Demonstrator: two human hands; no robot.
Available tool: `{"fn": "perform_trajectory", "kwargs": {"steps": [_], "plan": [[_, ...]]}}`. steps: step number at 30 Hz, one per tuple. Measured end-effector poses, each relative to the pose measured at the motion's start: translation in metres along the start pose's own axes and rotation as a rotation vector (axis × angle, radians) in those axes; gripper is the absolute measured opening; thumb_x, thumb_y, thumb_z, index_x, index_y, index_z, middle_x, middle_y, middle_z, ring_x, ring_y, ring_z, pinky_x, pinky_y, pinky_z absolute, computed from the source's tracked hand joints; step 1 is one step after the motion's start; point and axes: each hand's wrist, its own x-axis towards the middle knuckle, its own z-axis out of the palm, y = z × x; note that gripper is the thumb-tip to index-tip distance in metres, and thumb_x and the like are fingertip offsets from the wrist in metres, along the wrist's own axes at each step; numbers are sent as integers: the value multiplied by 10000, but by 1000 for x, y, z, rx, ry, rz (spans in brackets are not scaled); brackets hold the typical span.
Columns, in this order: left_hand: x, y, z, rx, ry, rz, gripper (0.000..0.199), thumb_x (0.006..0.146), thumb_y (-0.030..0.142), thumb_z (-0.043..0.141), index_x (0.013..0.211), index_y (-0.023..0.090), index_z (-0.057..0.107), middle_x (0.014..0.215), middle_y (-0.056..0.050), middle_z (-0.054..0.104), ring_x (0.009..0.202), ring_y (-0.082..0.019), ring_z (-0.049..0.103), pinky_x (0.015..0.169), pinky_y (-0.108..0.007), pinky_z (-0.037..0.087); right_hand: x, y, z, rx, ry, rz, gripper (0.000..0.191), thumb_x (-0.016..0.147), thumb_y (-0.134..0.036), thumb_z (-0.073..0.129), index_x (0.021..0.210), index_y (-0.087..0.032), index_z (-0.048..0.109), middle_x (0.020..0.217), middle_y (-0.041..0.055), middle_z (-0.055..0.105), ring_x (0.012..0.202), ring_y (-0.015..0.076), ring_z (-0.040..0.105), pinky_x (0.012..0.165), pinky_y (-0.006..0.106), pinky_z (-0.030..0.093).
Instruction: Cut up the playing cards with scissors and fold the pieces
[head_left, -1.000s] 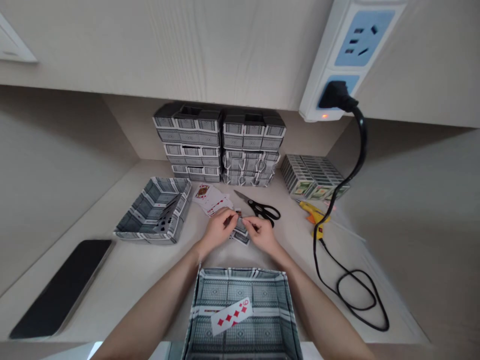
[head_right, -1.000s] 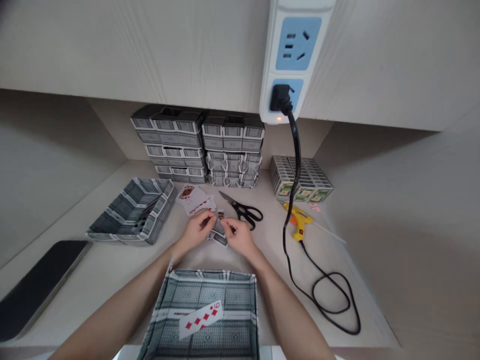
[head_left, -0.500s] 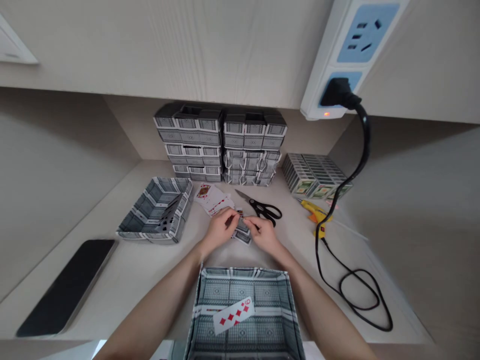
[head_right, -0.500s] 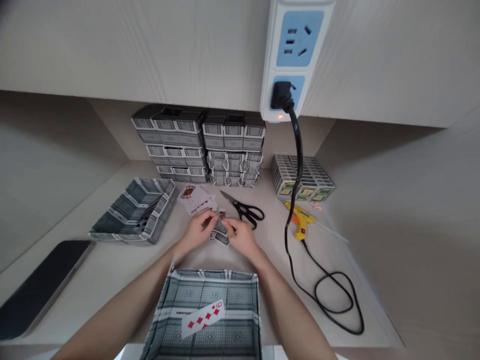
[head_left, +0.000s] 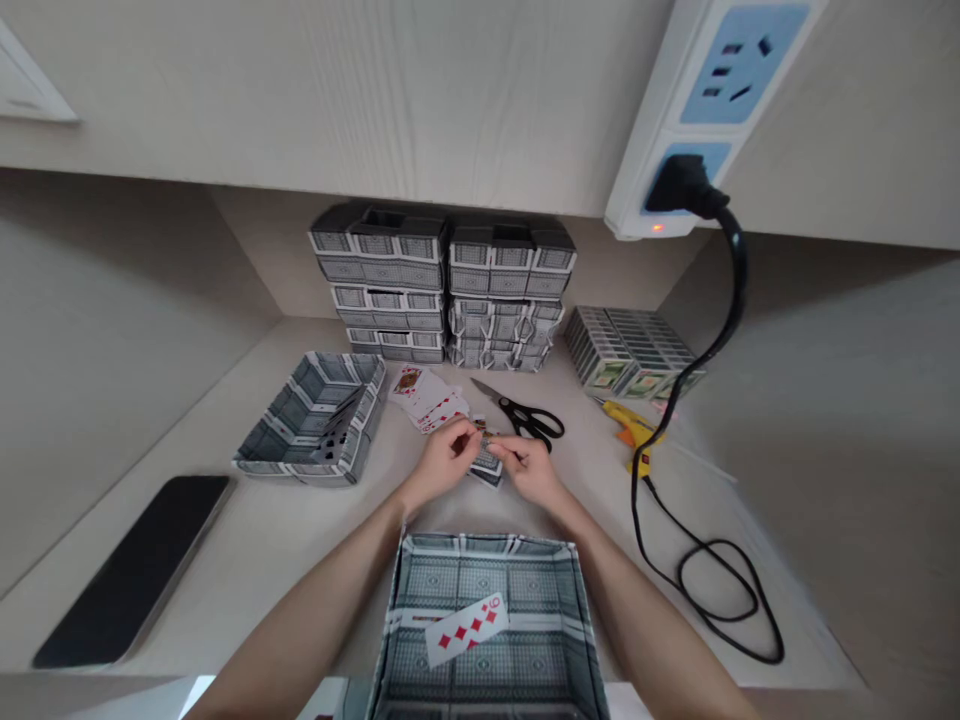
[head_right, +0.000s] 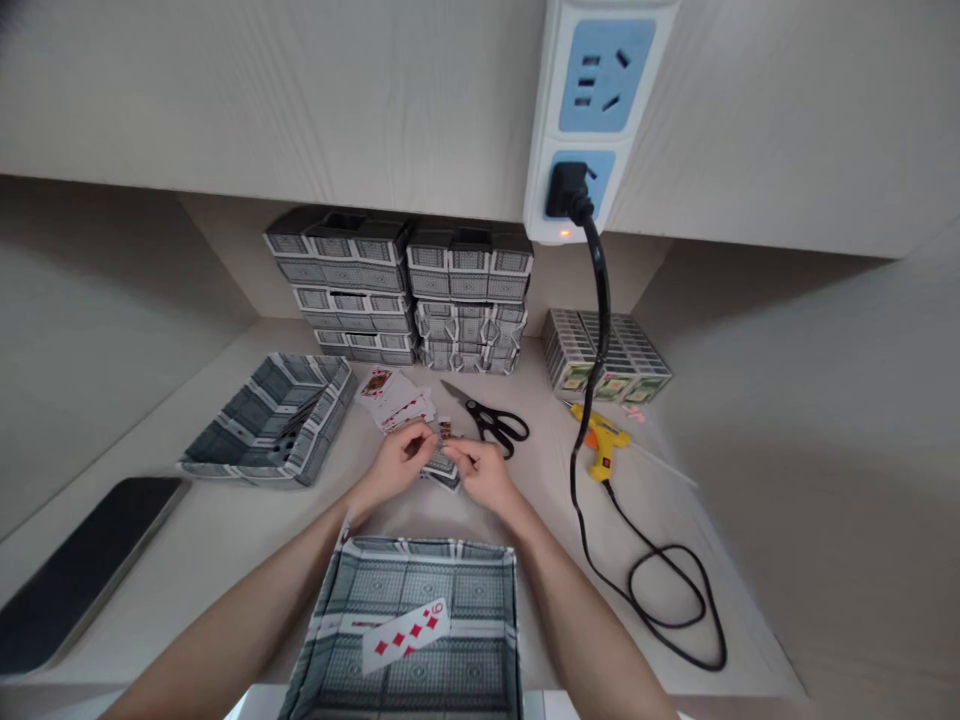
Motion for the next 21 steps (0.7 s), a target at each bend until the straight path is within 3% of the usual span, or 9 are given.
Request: {"fn": "perform_trajectory", "kwargs": {"steps": [4,7,9,14,18,21], "plan": [[3,-6,1,18,89,-56,230,794,274,449,593,166,416,548,46,379,527,-85,360,507,-200,286,1,-6,2,-200,45,-20,296,806,-376,500,989,-189,640,797,49,669,669,176,597,624,273,467],[4,-8,-1,19,128,-79,252,801,296,447,588,166,412,538,49,372,519,-83,357,501,-200,284,1,-12,1,-307,74,-99,468,716,-422,616,1134,-219,563,972,78,623,829,199,588,728,301,472],[4,-8,-3,-8,138,-92,260,803,309,451,589,163,423,539,47,382,522,-83,364,501,-200,291,1,-13,0,-332,104,-158,492,695,-420,641,1140,-227,560,1037,88,580,923,211,561,786,315,463],[3,-6,-3,-149,108,-116,241,798,342,474,655,151,511,588,29,460,564,-89,421,532,-198,343,1,-12,-2,-340,152,-213,332,749,-370,598,1047,-228,617,923,67,604,863,193,567,783,314,466],[1,-3,-1,-151,160,-149,251,786,350,494,639,149,524,561,30,475,530,-87,433,506,-196,346,-1,-14,0,-390,122,-224,564,665,-428,666,1178,-231,535,1041,84,583,955,226,546,830,342,456],[1,-2,-1,-169,191,-168,257,768,363,519,627,149,536,559,25,501,526,-90,454,508,-199,362,-2,-15,1,-390,99,-211,540,688,-385,652,1191,-235,526,1051,84,593,964,228,548,835,350,456]]}}
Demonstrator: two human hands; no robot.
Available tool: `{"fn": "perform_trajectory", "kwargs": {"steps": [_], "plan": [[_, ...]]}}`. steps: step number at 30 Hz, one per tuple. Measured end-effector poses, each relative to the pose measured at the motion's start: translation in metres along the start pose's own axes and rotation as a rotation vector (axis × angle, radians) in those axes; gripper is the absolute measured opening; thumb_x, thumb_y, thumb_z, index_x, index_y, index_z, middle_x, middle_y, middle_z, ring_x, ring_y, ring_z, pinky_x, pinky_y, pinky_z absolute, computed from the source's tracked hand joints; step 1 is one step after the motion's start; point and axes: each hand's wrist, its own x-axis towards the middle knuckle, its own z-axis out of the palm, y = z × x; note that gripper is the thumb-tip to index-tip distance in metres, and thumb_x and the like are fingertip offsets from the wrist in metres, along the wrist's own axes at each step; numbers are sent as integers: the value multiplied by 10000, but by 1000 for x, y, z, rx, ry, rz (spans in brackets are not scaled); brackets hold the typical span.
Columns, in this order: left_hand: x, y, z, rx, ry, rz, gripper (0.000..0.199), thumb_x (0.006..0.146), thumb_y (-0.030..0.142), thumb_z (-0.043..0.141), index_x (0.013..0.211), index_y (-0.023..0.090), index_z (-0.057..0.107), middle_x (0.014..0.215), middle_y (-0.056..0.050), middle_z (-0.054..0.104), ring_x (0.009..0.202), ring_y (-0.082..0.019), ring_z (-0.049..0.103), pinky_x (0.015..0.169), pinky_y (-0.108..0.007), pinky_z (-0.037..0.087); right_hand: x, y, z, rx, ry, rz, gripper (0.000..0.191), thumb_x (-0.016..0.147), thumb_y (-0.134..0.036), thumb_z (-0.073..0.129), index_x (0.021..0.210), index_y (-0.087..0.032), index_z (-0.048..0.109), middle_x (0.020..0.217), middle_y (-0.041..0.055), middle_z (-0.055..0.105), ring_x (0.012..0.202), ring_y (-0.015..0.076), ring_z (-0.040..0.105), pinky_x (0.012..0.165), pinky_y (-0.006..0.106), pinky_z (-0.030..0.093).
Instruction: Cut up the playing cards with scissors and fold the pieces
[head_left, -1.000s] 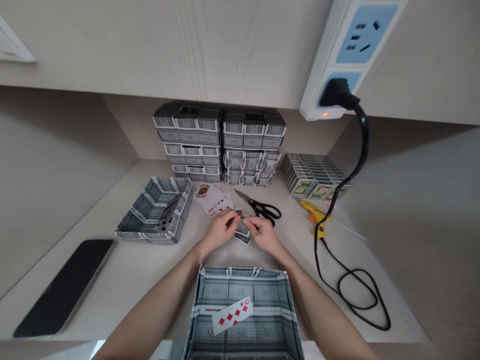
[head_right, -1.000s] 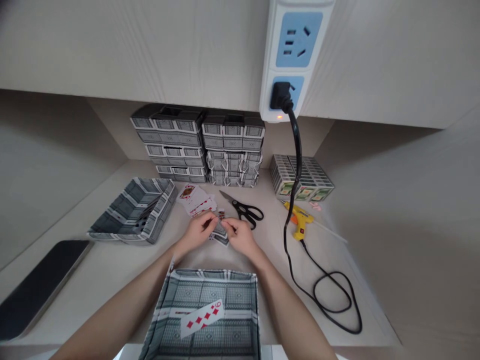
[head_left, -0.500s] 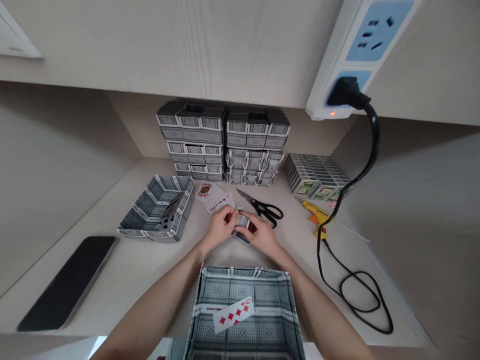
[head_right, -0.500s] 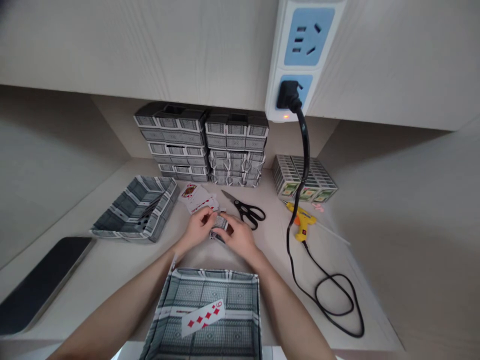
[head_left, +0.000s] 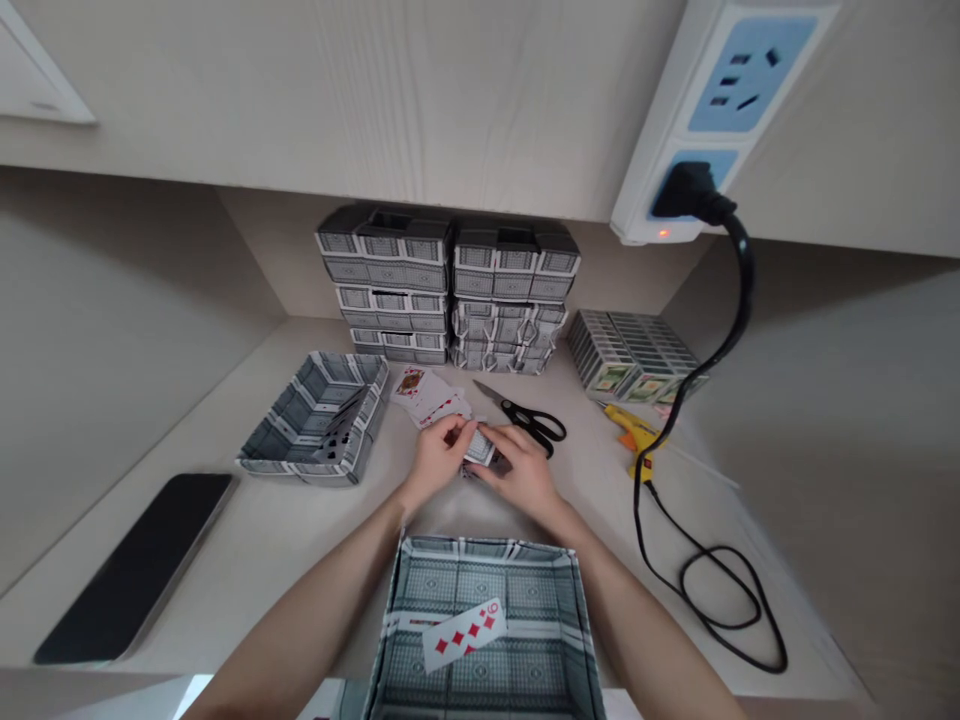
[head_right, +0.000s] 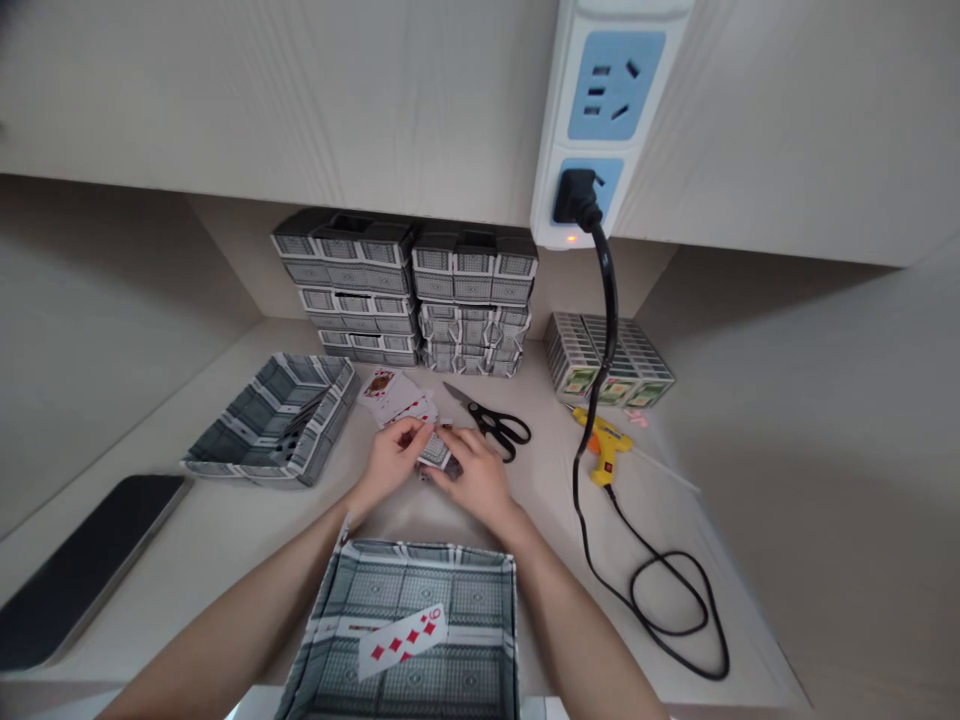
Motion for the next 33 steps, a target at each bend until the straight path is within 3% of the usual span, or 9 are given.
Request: {"fn": "perform_trajectory", "kwargs": {"steps": [4,9,15,19,22,28,30,33], "plan": [[0,1,-1,-160,-87,-37,218,713,366,592,755,153,573,672,7,574,614,-109,523,570,-210,417,1,1,1,140,28,85,469,711,-347,634,1153,-208,563,1041,93,620,890,217,582,777,342,479],[2,3,-2,-328,-201,-95,352,601,318,710,868,146,558,795,-23,606,710,-128,560,632,-224,446,5,5,2,526,22,325,497,628,-362,706,1084,-187,612,962,84,659,754,200,612,685,338,500],[7,3,-7,-484,-212,-229,340,586,367,712,804,131,598,686,-3,606,618,-121,561,545,-213,424,10,2,-6,1019,-57,495,345,670,-424,657,908,-174,674,838,54,690,676,188,635,668,357,506],[9,-1,-8,-619,-138,-362,346,640,414,665,800,109,632,707,-41,645,641,-143,583,612,-248,448,12,-2,-9,1242,-62,549,359,741,-474,573,821,-136,662,674,62,678,593,173,631,576,300,501],[7,0,-7,-718,-197,-423,339,639,404,676,800,110,626,736,-53,658,651,-145,592,623,-251,449,12,-3,-7,1336,-86,602,319,727,-440,614,814,-134,640,681,57,674,576,146,618,548,260,494],[-1,6,-4,-648,-476,-397,342,731,470,564,762,130,583,568,-29,601,441,-95,503,408,-202,324,8,-1,-2,1370,-292,661,332,756,-474,569,730,-144,577,545,8,593,459,105,533,474,234,460],[-1,6,-3,-562,-493,-367,358,737,488,543,709,131,563,548,-26,590,421,-85,483,389,-193,301,8,-2,-1,1345,-322,692,359,749,-508,556,709,-152,552,515,-6,567,420,99,503,430,227,438],[0,6,-3,-442,-426,-348,379,720,504,549,653,131,542,483,1,546,381,-71,441,370,-188,279,9,-4,-2,1318,-338,731,392,732,-545,548,706,-154,533,500,-17,546,393,92,482,403,220,417]]}}
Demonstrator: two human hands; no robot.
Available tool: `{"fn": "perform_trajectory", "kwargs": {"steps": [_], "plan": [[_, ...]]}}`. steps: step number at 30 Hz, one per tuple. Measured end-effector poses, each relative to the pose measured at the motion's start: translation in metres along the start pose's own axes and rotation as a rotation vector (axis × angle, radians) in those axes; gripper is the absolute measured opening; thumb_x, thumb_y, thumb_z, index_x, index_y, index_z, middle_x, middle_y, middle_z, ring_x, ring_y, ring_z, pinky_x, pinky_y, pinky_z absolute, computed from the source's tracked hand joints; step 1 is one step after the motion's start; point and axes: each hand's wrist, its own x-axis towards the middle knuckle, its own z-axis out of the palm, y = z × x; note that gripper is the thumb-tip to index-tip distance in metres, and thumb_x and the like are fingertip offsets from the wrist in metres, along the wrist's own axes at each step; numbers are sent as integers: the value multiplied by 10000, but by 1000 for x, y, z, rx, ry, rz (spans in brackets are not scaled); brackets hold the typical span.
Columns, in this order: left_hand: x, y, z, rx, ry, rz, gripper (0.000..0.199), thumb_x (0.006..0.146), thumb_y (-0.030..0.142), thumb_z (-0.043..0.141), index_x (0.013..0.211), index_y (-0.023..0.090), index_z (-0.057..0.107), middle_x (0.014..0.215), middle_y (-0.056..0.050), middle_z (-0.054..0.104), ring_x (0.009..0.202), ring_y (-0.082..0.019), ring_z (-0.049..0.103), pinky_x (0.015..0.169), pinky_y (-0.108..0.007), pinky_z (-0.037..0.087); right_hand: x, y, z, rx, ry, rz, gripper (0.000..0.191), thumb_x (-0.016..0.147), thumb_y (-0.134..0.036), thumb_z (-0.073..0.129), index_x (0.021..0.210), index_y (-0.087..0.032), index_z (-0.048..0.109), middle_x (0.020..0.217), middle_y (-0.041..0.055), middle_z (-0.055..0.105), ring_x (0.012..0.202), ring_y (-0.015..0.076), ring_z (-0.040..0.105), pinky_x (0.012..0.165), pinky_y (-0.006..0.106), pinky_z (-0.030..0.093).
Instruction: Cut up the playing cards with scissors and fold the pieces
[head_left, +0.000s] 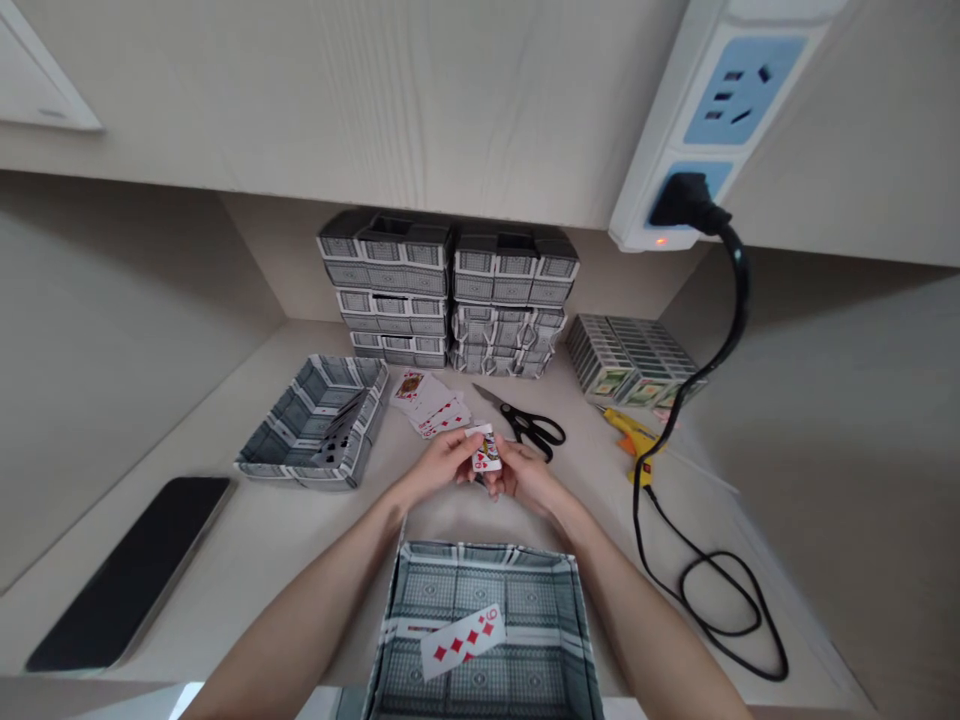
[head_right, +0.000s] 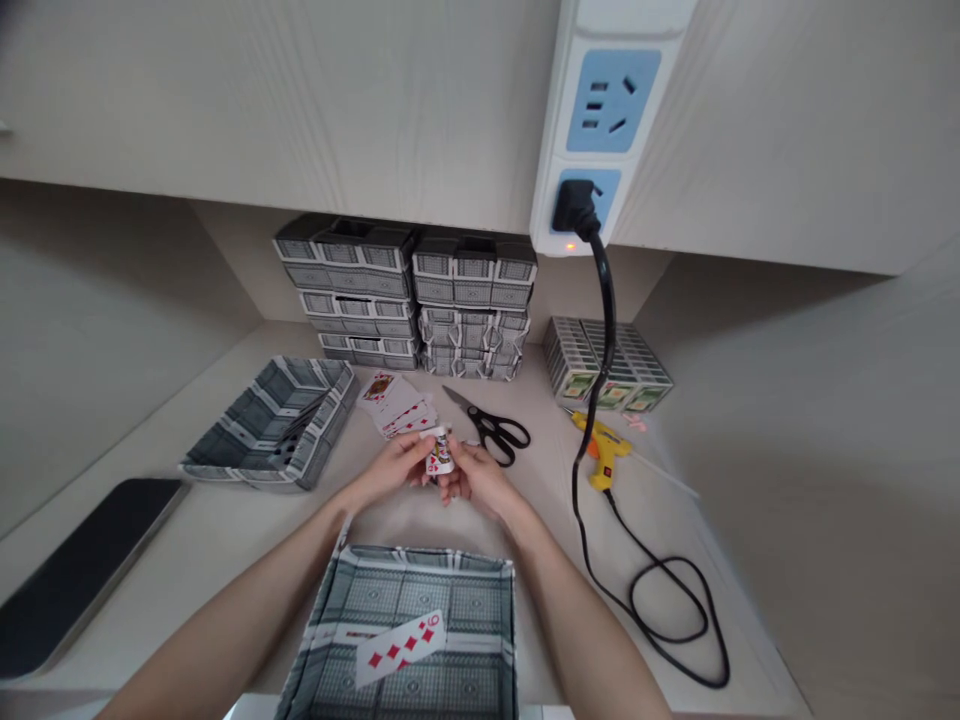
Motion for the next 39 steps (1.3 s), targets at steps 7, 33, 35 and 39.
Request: {"fn": "perform_trajectory", "kwargs": {"steps": [7,33,35,39], "plan": [[3,5,-1,107,232,112,312,670,435,625,697,128,579,438,60,474,361,-53,383,363,-182,267,6,-1,-8,-236,312,-293,337,690,-461,623,857,-174,562,574,-29,562,440,111,494,460,252,440],[10,1,-17,-180,373,130,386,653,443,640,839,141,488,591,12,627,442,-112,583,453,-223,472,7,-7,-60,-1078,720,-564,455,729,-229,531,1168,-130,461,957,120,619,916,242,554,837,444,423],[10,3,-20,-250,379,139,383,659,434,640,863,140,506,652,-13,653,442,-98,573,463,-219,464,6,-10,-54,-847,639,-584,471,735,-284,550,1173,-151,443,980,113,611,905,217,575,842,422,435],[10,3,-24,-337,399,145,366,670,427,636,882,149,528,694,-33,671,461,-92,569,471,-213,443,-1,-18,-34,-367,335,-456,497,727,-370,585,1169,-188,448,1009,106,615,877,202,608,784,372,475]]}}
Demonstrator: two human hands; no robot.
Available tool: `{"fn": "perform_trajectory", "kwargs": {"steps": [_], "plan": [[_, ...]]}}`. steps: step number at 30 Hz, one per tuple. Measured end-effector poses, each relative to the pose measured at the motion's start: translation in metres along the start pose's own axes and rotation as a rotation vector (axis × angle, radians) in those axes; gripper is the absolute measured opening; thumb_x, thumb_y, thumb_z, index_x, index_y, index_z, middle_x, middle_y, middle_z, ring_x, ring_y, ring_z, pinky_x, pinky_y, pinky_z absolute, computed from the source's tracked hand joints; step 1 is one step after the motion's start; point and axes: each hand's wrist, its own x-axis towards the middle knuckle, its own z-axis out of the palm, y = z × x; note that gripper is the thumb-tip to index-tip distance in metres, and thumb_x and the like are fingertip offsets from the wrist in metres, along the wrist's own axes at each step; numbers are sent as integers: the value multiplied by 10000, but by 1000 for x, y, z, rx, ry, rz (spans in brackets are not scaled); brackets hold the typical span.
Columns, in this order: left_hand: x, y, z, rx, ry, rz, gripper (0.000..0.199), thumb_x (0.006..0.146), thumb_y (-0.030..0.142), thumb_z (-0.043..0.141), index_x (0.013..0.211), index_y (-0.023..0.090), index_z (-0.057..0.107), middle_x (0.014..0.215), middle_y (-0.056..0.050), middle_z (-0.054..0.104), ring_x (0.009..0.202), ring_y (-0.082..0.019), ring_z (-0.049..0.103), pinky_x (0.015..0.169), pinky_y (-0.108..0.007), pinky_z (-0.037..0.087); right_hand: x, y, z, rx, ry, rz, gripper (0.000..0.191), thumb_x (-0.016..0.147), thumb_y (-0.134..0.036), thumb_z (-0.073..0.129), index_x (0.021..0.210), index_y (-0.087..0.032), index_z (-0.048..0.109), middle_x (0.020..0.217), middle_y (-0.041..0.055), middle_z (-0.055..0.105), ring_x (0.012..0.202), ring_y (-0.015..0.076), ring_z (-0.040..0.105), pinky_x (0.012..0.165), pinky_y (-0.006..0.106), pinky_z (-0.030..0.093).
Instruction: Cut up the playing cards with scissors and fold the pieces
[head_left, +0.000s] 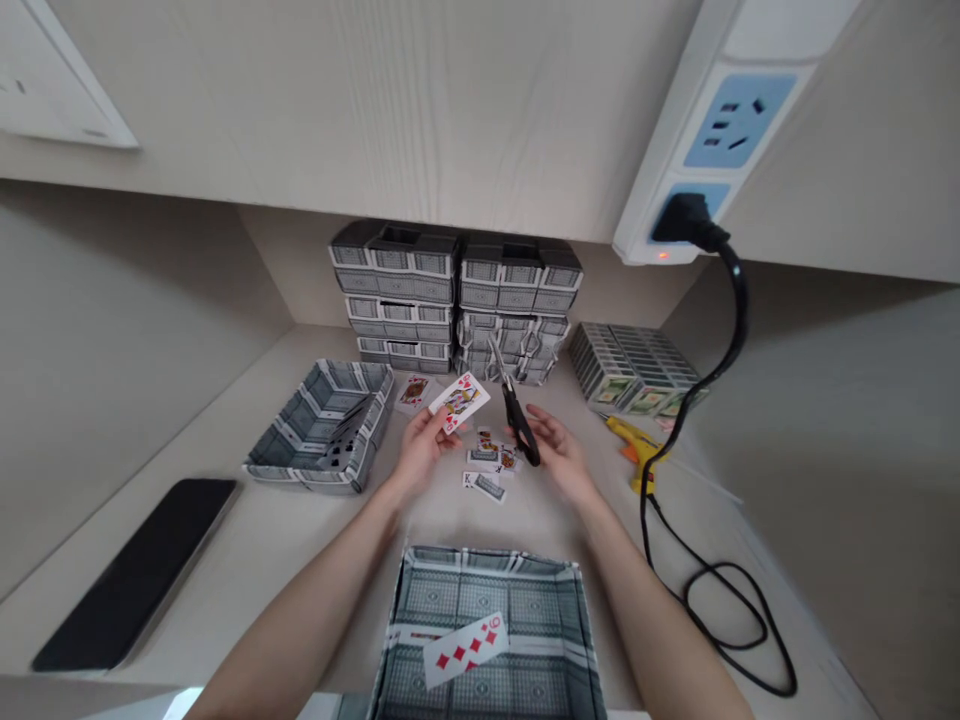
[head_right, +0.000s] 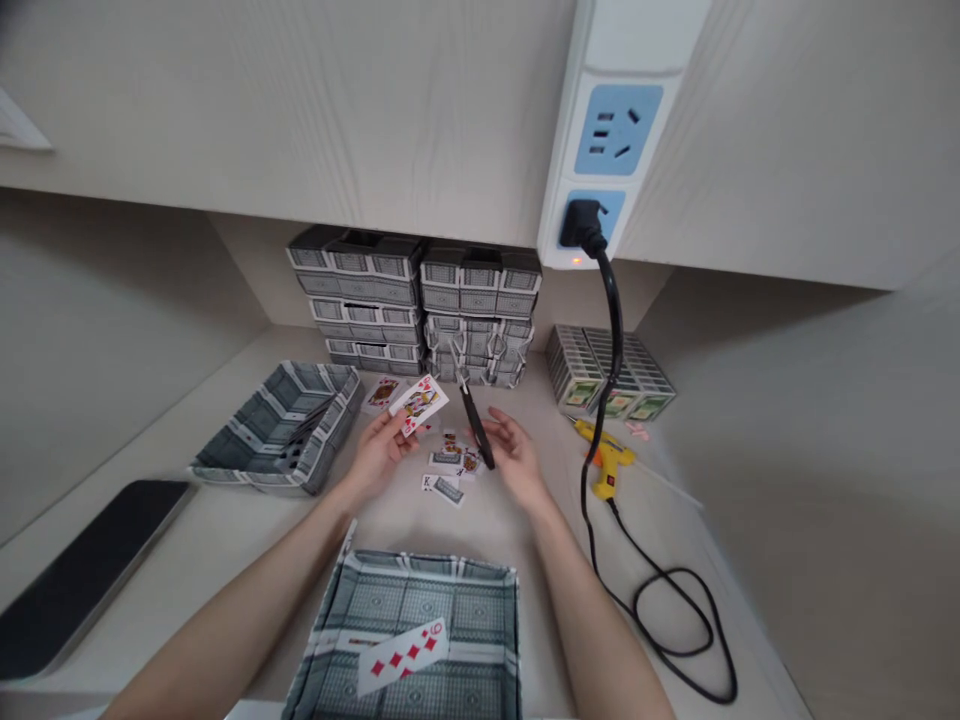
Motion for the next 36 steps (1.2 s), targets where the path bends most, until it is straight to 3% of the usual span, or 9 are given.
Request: {"fn": "perform_trajectory", "kwargs": {"steps": [3,9,13,17,24,29,36], "plan": [[1,-1,0,-20,17,-2,334,673,414,638,858,155,536,675,-23,665,476,-95,571,482,-214,442,-6,-11,8,211,-110,103,465,708,-385,613,1115,-193,496,997,98,626,850,197,599,709,335,483],[2,-1,-2,-7,58,51,344,671,417,637,862,156,518,632,-8,657,450,-99,568,470,-215,442,-13,-13,10,341,-233,227,435,630,-438,687,964,-203,536,863,75,624,593,118,495,506,250,419],[3,0,-7,114,119,184,378,690,453,607,890,149,509,578,1,643,411,-107,556,432,-213,424,-16,-13,12,345,-298,236,732,543,-492,732,1164,-234,443,738,15,568,507,95,450,439,222,370],[5,2,-10,130,165,253,383,700,461,592,902,149,498,563,12,635,378,-99,535,406,-205,412,-18,-15,17,307,-348,194,920,539,-472,740,1310,-259,287,721,-6,557,528,111,491,495,255,429],[7,4,-13,70,168,228,393,696,439,601,931,147,484,624,-7,658,377,-90,536,414,-200,419,-17,-15,12,239,-403,183,807,549,-704,576,1163,-188,482,800,62,555,614,142,498,525,273,440],[7,4,-11,19,119,188,410,664,433,638,923,150,493,654,-18,664,409,-92,548,419,-201,418,-14,-11,7,212,-534,221,732,579,-638,626,1117,-157,502,741,30,532,537,95,439,457,221,362],[0,7,-1,128,69,170,340,667,410,641,817,152,478,565,-1,634,388,-93,528,358,-179,368,-18,-14,18,256,-573,266,785,550,-686,606,1100,-133,514,716,29,518,503,80,407,410,212,319]]}}
